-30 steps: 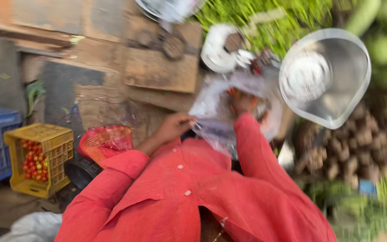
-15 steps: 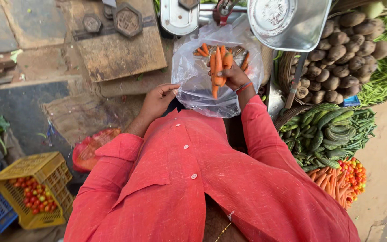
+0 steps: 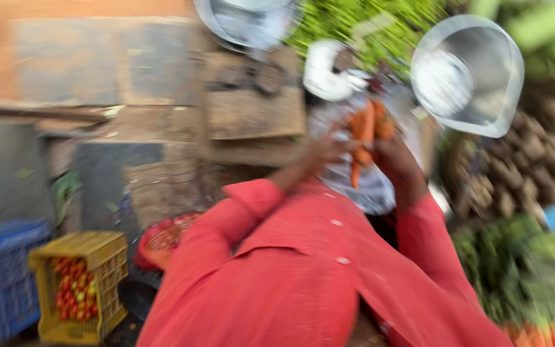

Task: The person picks carrots one at a time from a pile at a market stall and scrapes or trims the tops and skin off each carrot by hand, then places the trimmed carrots into a plastic bag beside the scale. The person continues handling carrots from the pile throughout the episode.

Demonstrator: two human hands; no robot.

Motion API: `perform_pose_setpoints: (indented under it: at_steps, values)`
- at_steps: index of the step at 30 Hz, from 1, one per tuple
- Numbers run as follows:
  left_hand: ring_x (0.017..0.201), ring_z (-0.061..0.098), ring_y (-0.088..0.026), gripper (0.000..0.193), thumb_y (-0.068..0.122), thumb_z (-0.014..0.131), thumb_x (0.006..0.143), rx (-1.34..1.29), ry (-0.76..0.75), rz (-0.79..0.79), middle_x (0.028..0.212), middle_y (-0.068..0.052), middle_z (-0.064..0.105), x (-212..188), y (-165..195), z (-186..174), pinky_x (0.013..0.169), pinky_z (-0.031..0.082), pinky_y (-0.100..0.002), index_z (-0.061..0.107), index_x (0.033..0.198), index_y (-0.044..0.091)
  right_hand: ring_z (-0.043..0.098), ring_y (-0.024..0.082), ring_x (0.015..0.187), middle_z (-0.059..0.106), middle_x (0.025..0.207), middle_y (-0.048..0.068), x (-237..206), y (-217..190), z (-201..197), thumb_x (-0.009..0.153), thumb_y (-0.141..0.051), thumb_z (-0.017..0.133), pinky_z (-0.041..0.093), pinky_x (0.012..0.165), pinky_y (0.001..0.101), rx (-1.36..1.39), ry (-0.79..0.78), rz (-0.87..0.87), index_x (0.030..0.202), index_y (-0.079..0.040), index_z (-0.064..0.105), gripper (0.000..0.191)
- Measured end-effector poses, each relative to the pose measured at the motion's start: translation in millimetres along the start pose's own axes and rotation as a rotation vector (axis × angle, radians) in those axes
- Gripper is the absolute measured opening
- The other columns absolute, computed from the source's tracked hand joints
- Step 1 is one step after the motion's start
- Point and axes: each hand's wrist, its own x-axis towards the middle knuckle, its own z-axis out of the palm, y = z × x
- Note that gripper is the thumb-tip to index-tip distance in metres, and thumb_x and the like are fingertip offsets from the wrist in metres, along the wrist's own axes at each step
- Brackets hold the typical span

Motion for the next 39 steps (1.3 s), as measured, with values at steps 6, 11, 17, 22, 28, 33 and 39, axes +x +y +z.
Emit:
perform_pose_setpoints:
  at_steps: [6, 11, 17, 22, 28, 33, 39]
  values:
    - [0.099, 0.066, -0.014, 0.047, 0.023, 0.074, 0.099, -0.606, -0.084, 0.069, 0.113, -0.005, 0.062, -28, 31, -7, 0.082, 0.058, -0.032, 0.050, 0.137, 0.009, 0.062, 0.013, 0.079, 0.068, 0.098, 0.006, 6, 38, 73, 0.108, -0.019, 0.059, 0.048, 0.060, 0.0283, -0.798, 0.073, -0.030, 0.123, 0.000, 0.064, 0.025]
    - [0.091, 0.064, -0.019, 0.058, 0.032, 0.074, 0.100, -0.553, -0.219, 0.096, 0.115, -0.009, 0.064, -45, 27, -6, 0.066, 0.055, -0.035, 0.047, 0.147, 0.009, 0.070, 0.022, 0.089, 0.066, 0.116, 0.013, -21, 33, 108, 0.103, -0.017, 0.062, 0.057, 0.070, 0.0332, -0.915, 0.206, -0.298, 0.145, 0.003, 0.042, 0.051]
    - [0.126, 0.063, -0.014, 0.082, 0.035, 0.076, 0.099, -0.446, -0.129, 0.118, 0.144, -0.005, 0.059, -42, 14, 7, 0.098, 0.057, -0.033, 0.033, 0.165, 0.012, 0.073, 0.037, 0.087, 0.072, 0.099, 0.025, -56, 12, 138, 0.102, -0.022, 0.069, 0.057, 0.068, 0.0437, -1.251, 0.408, -0.244, 0.144, 0.002, 0.048, 0.053]
    - [0.103, 0.058, -0.022, 0.090, 0.037, 0.076, 0.092, -0.353, -0.105, 0.092, 0.138, -0.008, 0.055, -55, 6, 36, 0.071, 0.057, -0.041, 0.029, 0.165, 0.013, 0.073, 0.035, 0.092, 0.072, 0.104, 0.021, -100, 8, 140, 0.100, -0.016, 0.068, 0.057, 0.078, 0.0394, -1.137, 0.357, -0.434, 0.132, 0.000, 0.060, 0.036]
    - [0.114, 0.063, -0.023, 0.086, 0.025, 0.079, 0.088, -0.338, -0.238, 0.089, 0.135, -0.008, 0.056, -93, -24, 106, 0.081, 0.061, -0.040, 0.030, 0.157, 0.014, 0.068, 0.035, 0.103, 0.067, 0.119, 0.018, -206, 8, 126, 0.094, -0.013, 0.077, 0.054, 0.088, 0.0410, -1.271, 0.479, -0.614, 0.115, -0.005, 0.066, 0.025]
    - [0.112, 0.064, -0.023, 0.079, 0.007, 0.076, 0.088, -0.354, -0.480, -0.167, 0.127, -0.010, 0.058, -154, -85, 196, 0.091, 0.058, -0.038, 0.037, 0.157, 0.008, 0.068, 0.034, 0.095, 0.068, 0.110, 0.013, -360, 45, 115, 0.089, -0.017, 0.081, 0.054, 0.080, 0.0403, -1.239, 0.646, -0.516, 0.111, -0.006, 0.067, 0.028]
    - [0.102, 0.067, -0.020, 0.077, 0.004, 0.072, 0.087, -0.335, -0.577, -0.342, 0.117, -0.010, 0.064, -211, -178, 311, 0.089, 0.057, -0.034, 0.040, 0.157, 0.006, 0.048, 0.007, 0.065, 0.061, 0.091, 0.003, -534, 116, 88, 0.100, -0.019, 0.068, 0.039, 0.056, 0.0213, -0.271, 0.920, -0.436, 0.145, -0.011, 0.048, 0.050]
